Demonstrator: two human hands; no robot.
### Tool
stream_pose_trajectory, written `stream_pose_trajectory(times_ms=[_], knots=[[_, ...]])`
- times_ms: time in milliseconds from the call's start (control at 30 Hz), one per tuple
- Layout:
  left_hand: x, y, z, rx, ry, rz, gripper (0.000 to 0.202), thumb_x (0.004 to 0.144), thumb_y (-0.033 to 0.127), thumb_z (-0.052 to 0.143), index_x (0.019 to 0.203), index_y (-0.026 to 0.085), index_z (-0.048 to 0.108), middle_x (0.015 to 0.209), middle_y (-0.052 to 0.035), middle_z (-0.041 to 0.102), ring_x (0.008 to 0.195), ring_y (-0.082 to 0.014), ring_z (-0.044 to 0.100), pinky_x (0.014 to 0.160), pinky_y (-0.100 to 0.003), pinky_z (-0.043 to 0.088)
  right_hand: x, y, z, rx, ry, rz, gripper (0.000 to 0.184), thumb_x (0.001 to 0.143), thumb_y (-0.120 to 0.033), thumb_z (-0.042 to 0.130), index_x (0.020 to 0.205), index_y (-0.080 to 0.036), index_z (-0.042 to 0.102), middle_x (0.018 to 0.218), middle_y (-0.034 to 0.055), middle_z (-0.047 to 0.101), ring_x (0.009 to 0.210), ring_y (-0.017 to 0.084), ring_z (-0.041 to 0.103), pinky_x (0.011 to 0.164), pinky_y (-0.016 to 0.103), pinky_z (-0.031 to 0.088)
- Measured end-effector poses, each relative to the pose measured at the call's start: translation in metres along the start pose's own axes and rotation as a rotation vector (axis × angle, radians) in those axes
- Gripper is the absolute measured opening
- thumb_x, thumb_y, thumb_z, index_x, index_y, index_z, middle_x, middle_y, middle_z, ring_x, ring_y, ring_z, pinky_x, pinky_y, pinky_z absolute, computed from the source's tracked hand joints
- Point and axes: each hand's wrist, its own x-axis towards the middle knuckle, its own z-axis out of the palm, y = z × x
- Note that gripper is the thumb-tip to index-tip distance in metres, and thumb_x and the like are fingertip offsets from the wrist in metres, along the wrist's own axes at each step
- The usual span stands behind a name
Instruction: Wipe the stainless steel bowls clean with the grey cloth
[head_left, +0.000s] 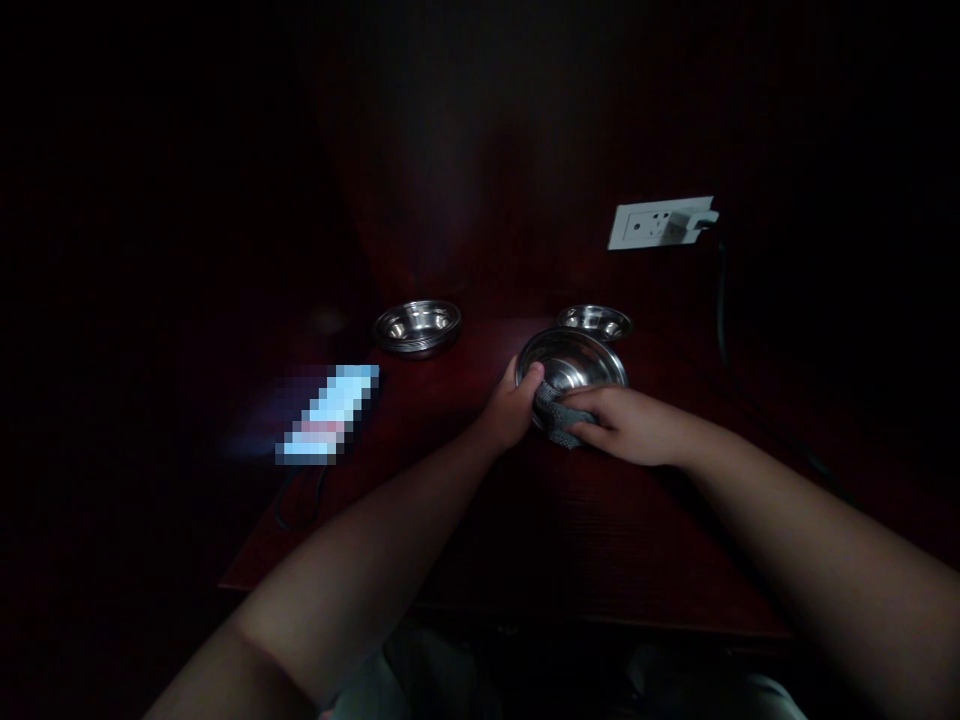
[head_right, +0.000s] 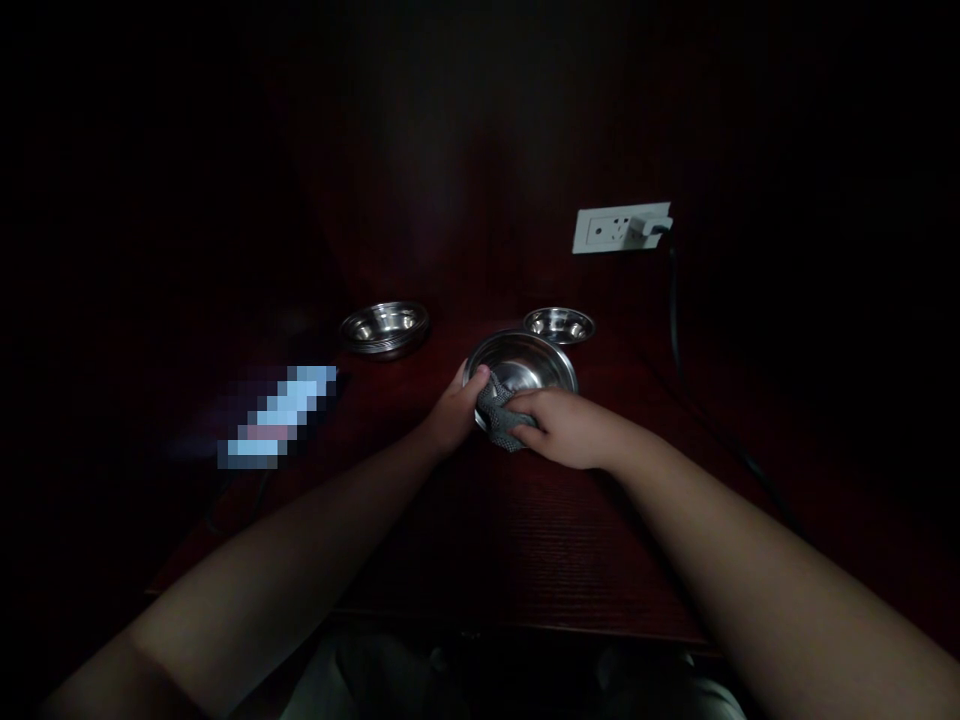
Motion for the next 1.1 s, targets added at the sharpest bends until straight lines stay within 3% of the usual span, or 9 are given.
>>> stream_pose_trajectory(times_ms=[433,633,1100], knots=[[-0.004,0.006,0.002,-0.015,-0.039,0.003,0.047,0.087,0.041,0.051,0.124,0.013,0.049,0.123,-0.013,0.059,0.116,-0.0238,0.053,0.104,-0.036,0.036,0.002,0.002,0.005,0.0,0.043,-0.06,0.019,0.086,-0.017,0.048,0.096,-0.017,0.065,0.102,0.0072,0.068,0.094,0.02,0.06,0.091,0.036,0.045],[-0.012,0.015,0.006,-0.05,0.018,-0.158,0.051,0.085,0.046,0.053,0.128,0.019,0.049,0.123,-0.009,0.061,0.107,-0.0239,0.058,0.095,-0.036,0.043,0.002,0.004,0.006,-0.007,0.061,-0.078,0.02,0.085,-0.016,0.048,0.096,-0.018,0.065,0.101,0.0079,0.067,0.095,0.021,0.06,0.091,0.037,0.045],[-0.008,0.004,0.004,-0.08,0.079,-0.186,0.042,0.08,0.049,0.058,0.105,0.015,0.06,0.094,-0.0071,0.067,0.093,-0.0218,0.061,0.085,-0.034,0.047,0.001,0.006,0.004,-0.056,0.009,-0.025,0.016,0.081,-0.013,0.05,0.086,-0.018,0.064,0.093,0.007,0.066,0.087,0.02,0.06,0.084,0.034,0.046]])
